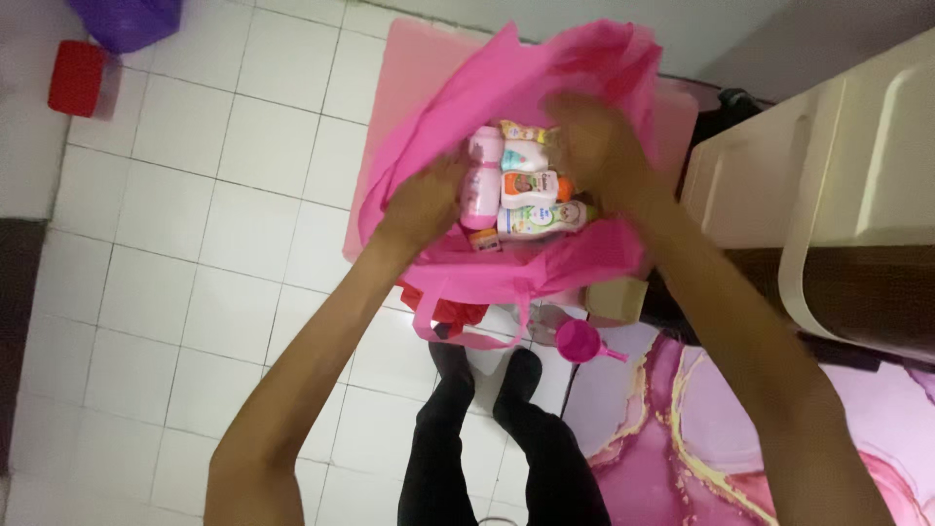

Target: The person unpacks a pink bag containing baby items, then opens a plastic drawer unit and wipes the interior of the drawers with a cloth. They also handle a spray bottle and a small cloth, placing them inside the drawer.

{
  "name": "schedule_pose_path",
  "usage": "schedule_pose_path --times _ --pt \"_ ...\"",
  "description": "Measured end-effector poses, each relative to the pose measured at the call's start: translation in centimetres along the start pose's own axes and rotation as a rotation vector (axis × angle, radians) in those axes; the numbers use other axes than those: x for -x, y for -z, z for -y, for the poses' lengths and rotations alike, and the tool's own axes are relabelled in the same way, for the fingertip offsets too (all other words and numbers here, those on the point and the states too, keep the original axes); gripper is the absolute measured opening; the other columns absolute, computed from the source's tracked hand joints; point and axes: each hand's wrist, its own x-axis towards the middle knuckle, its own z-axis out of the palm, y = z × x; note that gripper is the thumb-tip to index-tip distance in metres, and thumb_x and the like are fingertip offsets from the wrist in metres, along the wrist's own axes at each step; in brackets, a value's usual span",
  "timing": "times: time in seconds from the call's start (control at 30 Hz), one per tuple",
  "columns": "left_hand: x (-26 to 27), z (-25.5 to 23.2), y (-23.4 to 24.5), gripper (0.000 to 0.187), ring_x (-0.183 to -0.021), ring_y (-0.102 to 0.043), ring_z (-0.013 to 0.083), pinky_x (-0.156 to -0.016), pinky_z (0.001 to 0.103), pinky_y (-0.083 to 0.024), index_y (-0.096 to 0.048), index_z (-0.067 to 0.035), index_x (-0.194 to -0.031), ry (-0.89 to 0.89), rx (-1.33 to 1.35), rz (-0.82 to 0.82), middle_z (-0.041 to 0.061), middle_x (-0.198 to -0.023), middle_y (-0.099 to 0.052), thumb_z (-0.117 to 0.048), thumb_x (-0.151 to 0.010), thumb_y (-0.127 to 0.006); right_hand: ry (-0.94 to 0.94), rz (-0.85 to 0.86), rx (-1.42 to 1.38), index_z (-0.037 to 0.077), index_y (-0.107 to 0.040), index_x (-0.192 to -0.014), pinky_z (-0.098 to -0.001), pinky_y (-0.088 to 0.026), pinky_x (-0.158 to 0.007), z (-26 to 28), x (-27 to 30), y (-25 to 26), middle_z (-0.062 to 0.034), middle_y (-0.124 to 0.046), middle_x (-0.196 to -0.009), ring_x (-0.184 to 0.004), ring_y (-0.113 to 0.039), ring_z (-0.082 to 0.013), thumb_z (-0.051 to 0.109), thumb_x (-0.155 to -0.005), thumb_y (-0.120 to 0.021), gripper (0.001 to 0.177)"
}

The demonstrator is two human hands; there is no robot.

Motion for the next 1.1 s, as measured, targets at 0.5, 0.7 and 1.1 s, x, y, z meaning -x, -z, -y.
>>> schedule_pose_path --times 0.5,0.7,1.1 --pt "-2.5 2.6 2.0 0.058 -0.127 -0.051 0.0445 -0.106 0.064 -0.038 -0.051 0.001 -0.143 -0.159 -0.293 -0.242 0.026 -0.136 -0.052 -0.022 -0.092 -0.066 -0.335 0.206 0.152 0.003 -0.041 -0.147 -0.0504 -0.028 -0.117 5.6 10.7 1.2 -0.0264 -0.033 -0.155 -0.143 -0.031 -0.0458 0.022 -0.051 -0.096 0.112" --pt "0.8 -6.0 -0.8 0.045 -0.108 -0.066 0.0377 -0.094 0.052 -0.051 -0.068 0.001 -0.109 -0.199 -0.007 0.055 0.023 -0.111 -0.069 -0.039 -0.089 -0.066 -0.216 0.098 -0.059 0.001 -0.041 -0.152 -0.0470 -0.033 -0.123 5.0 10.8 0.7 -0.0222 -0.038 -0.158 -0.151 -0.036 -0.0443 0.022 -0.068 -0.089 0.099" --pt "6.8 -8.5 -4.4 0.038 -0.083 -0.071 0.0353 -0.071 0.051 -0.056 -0.075 -0.009 -0.093 -0.275 0.055 0.216 0.013 -0.088 -0.074 -0.035 -0.103 -0.049 -0.277 -0.032 -0.186 0.002 -0.046 -0.152 -0.0471 -0.038 -0.121 2.5 9.9 0.6 -0.0258 -0.048 -0.152 -0.146 -0.045 -0.0434 0.016 -0.089 -0.074 0.071"
